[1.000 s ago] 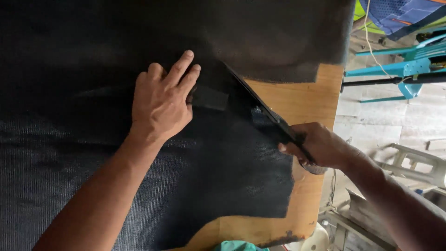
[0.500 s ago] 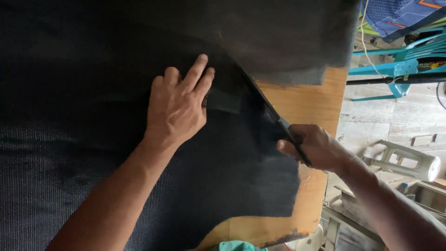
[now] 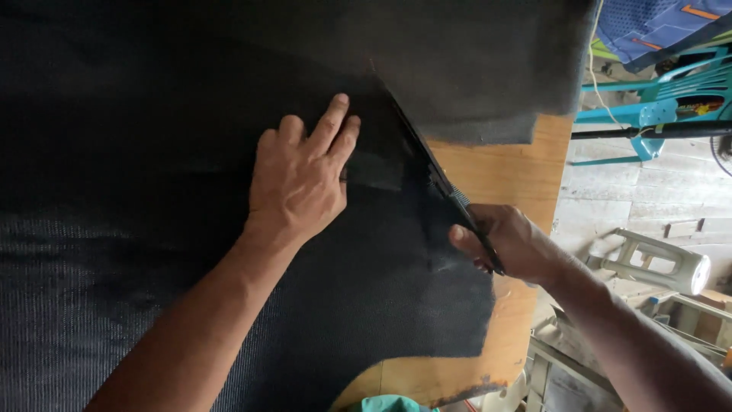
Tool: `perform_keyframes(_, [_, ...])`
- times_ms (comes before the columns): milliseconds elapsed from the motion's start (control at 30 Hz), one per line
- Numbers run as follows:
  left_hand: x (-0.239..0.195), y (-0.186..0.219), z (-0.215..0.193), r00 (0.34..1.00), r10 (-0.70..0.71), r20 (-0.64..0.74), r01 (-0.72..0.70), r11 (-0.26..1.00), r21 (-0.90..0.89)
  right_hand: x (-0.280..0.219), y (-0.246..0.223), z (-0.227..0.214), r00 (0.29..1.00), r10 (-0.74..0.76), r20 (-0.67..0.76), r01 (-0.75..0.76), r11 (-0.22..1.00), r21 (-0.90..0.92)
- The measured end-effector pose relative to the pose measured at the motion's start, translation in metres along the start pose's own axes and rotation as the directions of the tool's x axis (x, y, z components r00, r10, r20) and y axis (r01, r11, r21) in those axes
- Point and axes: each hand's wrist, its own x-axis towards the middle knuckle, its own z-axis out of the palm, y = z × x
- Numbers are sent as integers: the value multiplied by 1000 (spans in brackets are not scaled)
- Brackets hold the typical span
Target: Marking a pattern on fabric using a template and then cutting it out with scissors
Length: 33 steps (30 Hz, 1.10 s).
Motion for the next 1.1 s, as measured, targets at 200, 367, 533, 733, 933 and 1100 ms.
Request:
perform_keyframes(200, [-2,1,1,1000,-7,-19,6,1000,-14,2,-1,4,997,69,20,-70,996,60])
perform_keyframes(367, [-3,1,2,999,-10,-31,9,999,-44,4,0,5,990,141,-6,-140,984,113])
perform_keyframes(533, [-4,1,4,989,-18,-148,-4,989,-150,11,15,-10,991,131,2,-128,961,245])
perform_keyframes(733, [-3,4,-9,995,2,-103,-12,995,-99,67,113,-95,931,-73,358,-97,895,435])
perform_keyframes(933, [-5,12,-5,990,-21,-140,20,1000,-10,75,41,-146,763,-290,577,141,947,289])
perform_keyframes(1100, [-7,15,4,992,-34,-124,34,999,-4,99,68,-175,746,-152,649,23,979,202])
